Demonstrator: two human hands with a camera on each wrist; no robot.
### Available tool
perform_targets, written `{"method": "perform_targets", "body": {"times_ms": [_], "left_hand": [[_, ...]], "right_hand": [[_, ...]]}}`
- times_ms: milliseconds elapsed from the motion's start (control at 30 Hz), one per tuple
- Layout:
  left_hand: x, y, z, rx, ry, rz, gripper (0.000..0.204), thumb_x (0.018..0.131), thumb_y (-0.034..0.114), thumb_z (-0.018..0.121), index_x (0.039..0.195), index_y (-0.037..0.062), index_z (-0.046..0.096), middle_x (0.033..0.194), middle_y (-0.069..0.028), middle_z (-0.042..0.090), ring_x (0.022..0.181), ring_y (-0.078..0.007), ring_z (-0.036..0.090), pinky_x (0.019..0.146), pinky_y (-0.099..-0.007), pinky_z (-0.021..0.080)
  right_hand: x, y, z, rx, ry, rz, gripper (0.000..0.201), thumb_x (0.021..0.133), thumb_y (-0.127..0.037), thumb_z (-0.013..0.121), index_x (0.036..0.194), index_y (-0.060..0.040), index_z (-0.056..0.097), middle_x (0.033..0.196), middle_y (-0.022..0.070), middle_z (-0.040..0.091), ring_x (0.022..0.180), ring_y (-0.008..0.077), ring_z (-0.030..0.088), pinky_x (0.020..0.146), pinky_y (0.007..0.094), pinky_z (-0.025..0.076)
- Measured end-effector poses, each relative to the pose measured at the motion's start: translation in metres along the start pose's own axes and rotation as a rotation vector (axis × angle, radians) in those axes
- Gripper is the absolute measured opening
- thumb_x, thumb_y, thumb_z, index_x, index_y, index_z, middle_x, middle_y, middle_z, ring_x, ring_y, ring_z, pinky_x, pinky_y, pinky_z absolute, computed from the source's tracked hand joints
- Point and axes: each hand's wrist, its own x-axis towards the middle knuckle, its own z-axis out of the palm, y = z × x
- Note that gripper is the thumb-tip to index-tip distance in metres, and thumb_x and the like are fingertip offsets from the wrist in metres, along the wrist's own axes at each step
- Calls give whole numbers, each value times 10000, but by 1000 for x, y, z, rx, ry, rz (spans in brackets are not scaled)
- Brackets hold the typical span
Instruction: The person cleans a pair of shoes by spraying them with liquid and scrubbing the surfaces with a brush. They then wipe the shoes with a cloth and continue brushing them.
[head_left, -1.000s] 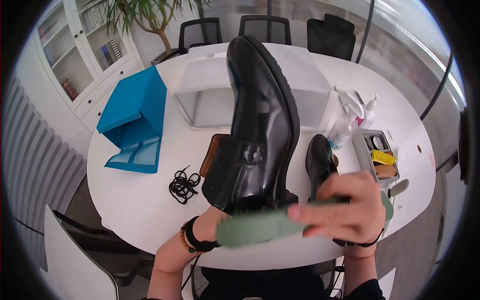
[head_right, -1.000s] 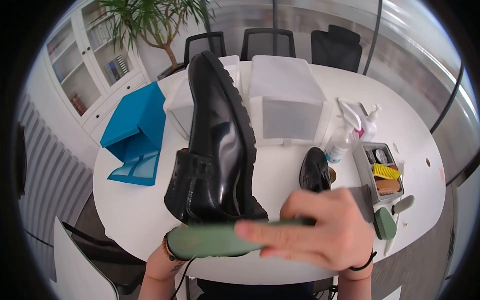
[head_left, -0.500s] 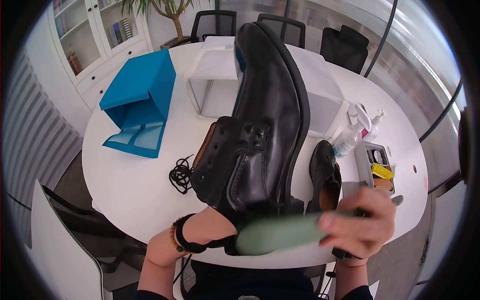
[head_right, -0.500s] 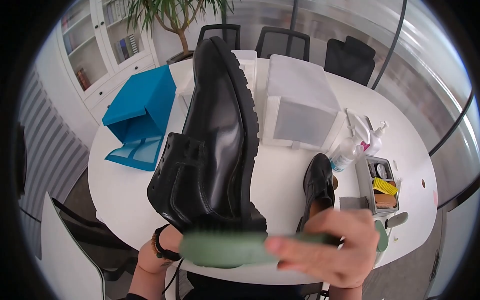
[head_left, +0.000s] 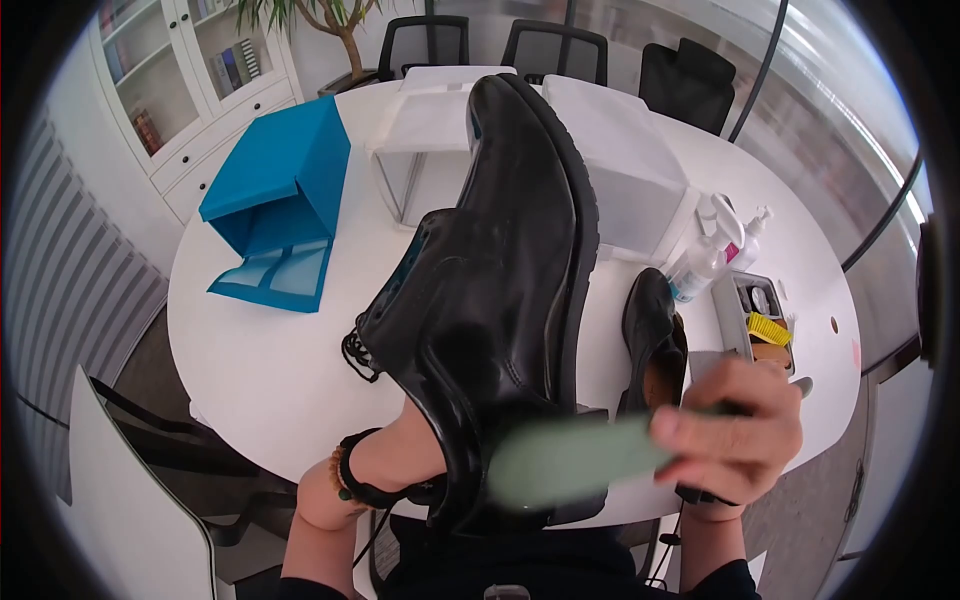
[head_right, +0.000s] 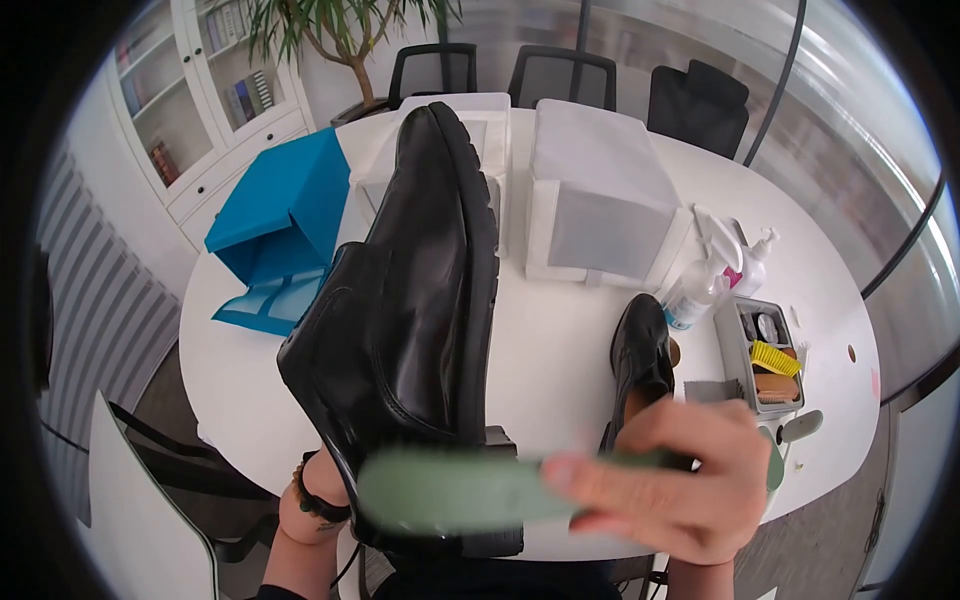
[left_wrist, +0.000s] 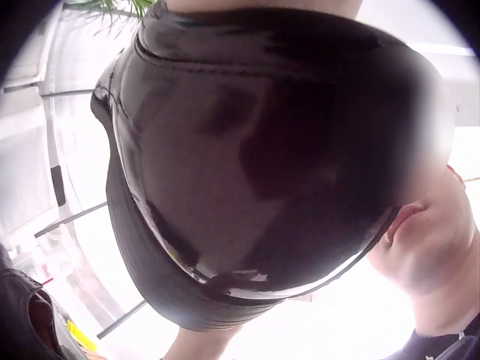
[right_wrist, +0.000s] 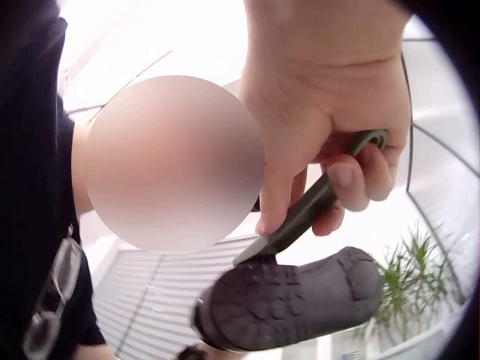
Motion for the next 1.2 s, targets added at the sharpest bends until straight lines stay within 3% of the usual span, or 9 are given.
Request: {"method": "perform_targets", "body": {"times_ms": [100, 400, 500, 667, 733, 800, 867, 1100, 1200], "left_hand": [[9, 5, 18, 0, -9, -16, 483, 980, 156, 600, 1429, 24, 479, 1336, -153, 570, 1225, -302, 561, 1084, -409, 454], [8, 2, 9, -7, -44, -49, 487, 975, 160, 607, 1425, 24, 482, 1335, -157, 570, 1226, -307, 560, 1083, -411, 453], [-29, -4, -18, -8, -50, -58, 489, 973, 162, 609, 1424, 24, 483, 1335, -159, 570, 1227, -309, 560, 1083, -411, 452], [-34, -2, -18, -17, -75, -61, 491, 969, 164, 613, 1422, 24, 485, 1335, -161, 569, 1227, -312, 559, 1083, -412, 452], [-34, -3, -19, -16, -77, -63, 492, 968, 165, 614, 1421, 24, 485, 1335, -162, 569, 1228, -313, 559, 1083, -413, 452], [-69, -6, -40, -16, -79, -66, 493, 967, 166, 616, 1421, 24, 486, 1335, -163, 569, 1228, -314, 559, 1082, -413, 451], [-90, -8, -54, -15, -82, -65, 494, 965, 167, 617, 1420, 24, 487, 1335, -164, 569, 1228, -315, 559, 1082, -414, 451], [-71, -5, -49, -10, -101, -62, 497, 961, 171, 622, 1417, 24, 489, 1334, -168, 569, 1229, -319, 558, 1082, -415, 450], [-77, -4, -54, -1, -99, -65, 499, 959, 172, 625, 1416, 25, 490, 1334, -169, 568, 1230, -321, 557, 1082, -415, 450]], "right_hand": [[-1, -2, -7, 393, -358, -142, 292, 834, -298, 795, 1086, -153, 824, 655, -12, 493, 439, 56, 447, 376, 195, 304], [-1, 0, 0, 90, -65, -45, 285, 859, -301, 776, 1110, -172, 818, 664, -10, 525, 451, 55, 473, 389, 191, 332], [-2, -1, -11, 401, -550, -170, 276, 794, -342, 828, 1040, -218, 837, 685, -20, 561, 453, 37, 507, 400, 187, 296], [1, -6, -5, 377, -462, -103, 302, 772, -371, 846, 1038, -229, 838, 691, -18, 572, 457, 46, 527, 416, 188, 321], [3, -8, 3, 189, -157, -102, 274, 837, -227, 802, 1107, -183, 820, 674, -6, 521, 428, 49, 489, 389, 184, 356], [0, -6, 4, 220, -143, -90, 277, 817, -203, 806, 1093, -175, 824, 676, -1, 517, 430, 56, 495, 393, 182, 358], [-2, -4, -1, 377, -354, -151, 290, 789, -207, 806, 1076, -174, 829, 674, -1, 516, 430, 58, 496, 393, 182, 352], [1, -4, 8, 172, -136, -179, 242, 851, -203, 745, 1075, -167, 830, 695, 4, 492, 413, 68, 475, 389, 196, 344], [-6, -4, 9, 356, -199, -97, 271, 812, -243, 799, 1075, -185, 830, 700, 2, 495, 415, 71, 465, 386, 202, 334]]}}
